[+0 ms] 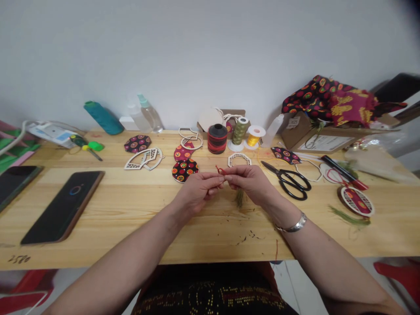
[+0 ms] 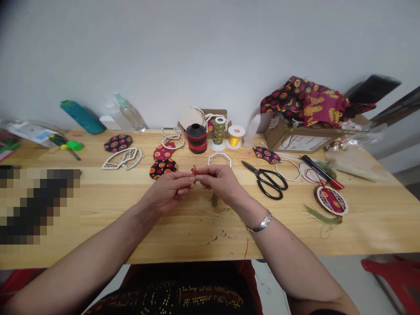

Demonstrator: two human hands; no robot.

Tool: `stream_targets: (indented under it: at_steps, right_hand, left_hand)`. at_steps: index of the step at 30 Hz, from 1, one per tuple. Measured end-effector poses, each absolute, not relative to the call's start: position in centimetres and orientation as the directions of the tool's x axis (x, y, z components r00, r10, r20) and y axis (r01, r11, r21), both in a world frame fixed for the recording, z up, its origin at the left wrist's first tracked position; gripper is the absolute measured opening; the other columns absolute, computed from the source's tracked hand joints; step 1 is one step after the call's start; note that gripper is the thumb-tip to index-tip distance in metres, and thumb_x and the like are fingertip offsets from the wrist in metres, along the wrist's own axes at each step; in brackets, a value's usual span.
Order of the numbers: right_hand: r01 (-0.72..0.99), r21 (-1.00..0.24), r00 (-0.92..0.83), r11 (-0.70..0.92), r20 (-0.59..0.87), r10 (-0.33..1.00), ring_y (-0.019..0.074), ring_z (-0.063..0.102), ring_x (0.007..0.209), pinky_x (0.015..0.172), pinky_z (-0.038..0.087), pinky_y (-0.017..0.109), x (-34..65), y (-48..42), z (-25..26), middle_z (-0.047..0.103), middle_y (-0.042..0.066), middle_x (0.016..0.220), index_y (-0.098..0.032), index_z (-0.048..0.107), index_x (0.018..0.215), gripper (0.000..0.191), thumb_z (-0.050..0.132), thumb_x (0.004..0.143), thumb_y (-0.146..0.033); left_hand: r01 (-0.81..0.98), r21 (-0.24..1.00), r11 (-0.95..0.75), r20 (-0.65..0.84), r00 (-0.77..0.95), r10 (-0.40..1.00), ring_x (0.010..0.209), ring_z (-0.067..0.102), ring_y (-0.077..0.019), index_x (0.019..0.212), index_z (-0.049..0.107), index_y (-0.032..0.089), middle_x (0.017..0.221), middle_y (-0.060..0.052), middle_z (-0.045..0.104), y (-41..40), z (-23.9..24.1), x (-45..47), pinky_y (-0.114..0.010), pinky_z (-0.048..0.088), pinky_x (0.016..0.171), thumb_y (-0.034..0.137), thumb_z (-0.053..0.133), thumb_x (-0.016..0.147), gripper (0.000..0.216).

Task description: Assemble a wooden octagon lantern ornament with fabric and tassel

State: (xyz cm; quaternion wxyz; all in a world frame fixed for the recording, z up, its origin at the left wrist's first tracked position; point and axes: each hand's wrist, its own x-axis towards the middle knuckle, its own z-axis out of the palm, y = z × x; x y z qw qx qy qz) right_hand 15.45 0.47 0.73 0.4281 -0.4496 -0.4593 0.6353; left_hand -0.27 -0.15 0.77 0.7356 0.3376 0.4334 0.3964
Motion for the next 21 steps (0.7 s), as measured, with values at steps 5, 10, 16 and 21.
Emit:
stream_targets:
  at_steps: [5, 10, 16, 21]
  right_hand:
    - [-0.012, -0.997, -0.157, -0.07, -0.067, 0.985, 0.0074, 0.046, 0.05, 0.051, 0.036, 0.025, 15.35, 0.6, 0.53, 0.061, -0.002, 0.056, -0.016, 0.072, 0.072, 0.01, 0.07, 0.064, -0.022]
    - [0.179, -0.975, -0.119, 0.133, 0.113, 0.986, 0.0098, 0.05, 0.054, 0.055, 0.039, 0.026, 15.37, 0.44, 0.14, 0.063, -0.001, 0.061, -0.017, 0.069, 0.072, 0.005, 0.065, 0.071, -0.02]
    - [0.38, -0.882, -0.126, 0.281, 0.251, 0.96, 0.011, 0.051, 0.06, 0.058, 0.039, 0.025, 15.33, 0.2, 0.14, 0.062, -0.001, 0.065, -0.018, 0.063, 0.072, 0.008, 0.059, 0.077, -0.017]
    - [0.378, -0.888, -0.093, 0.262, 0.245, 0.965, 0.0112, 0.05, 0.059, 0.056, 0.037, 0.025, 15.34, 0.26, 0.22, 0.06, -0.002, 0.064, -0.018, 0.06, 0.071, 0.009, 0.056, 0.079, -0.018]
  left_hand:
    - [-0.316, 0.82, 0.477, -0.38, 0.322, 0.867, 0.041, 0.035, 0.0003, 0.066, 0.069, 0.009, 0.059, -0.001, 0.058, -0.17, 0.9, -0.27, -0.017, 0.012, 0.039, 0.022, 0.077, 0.06, 0.016]
    - [-0.341, 0.809, 0.479, -0.373, 0.33, 0.867, 0.041, 0.037, 0.0001, 0.066, 0.069, 0.009, 0.059, -0.001, 0.058, -0.21, 1.01, -0.28, -0.016, 0.015, 0.04, 0.019, 0.077, 0.058, 0.015]
    - [-0.309, 0.826, 0.471, -0.383, 0.306, 0.872, 0.042, 0.036, 0.0001, 0.071, 0.071, 0.009, 0.061, -0.002, 0.059, -0.23, 1.32, -0.09, -0.017, 0.014, 0.04, 0.021, 0.078, 0.059, 0.018]
    - [-0.221, 0.863, 0.455, -0.392, 0.277, 0.877, 0.042, 0.036, -0.0008, 0.071, 0.072, 0.012, 0.063, -0.003, 0.064, -0.18, 1.13, -0.15, -0.017, 0.015, 0.039, 0.027, 0.078, 0.06, 0.019]
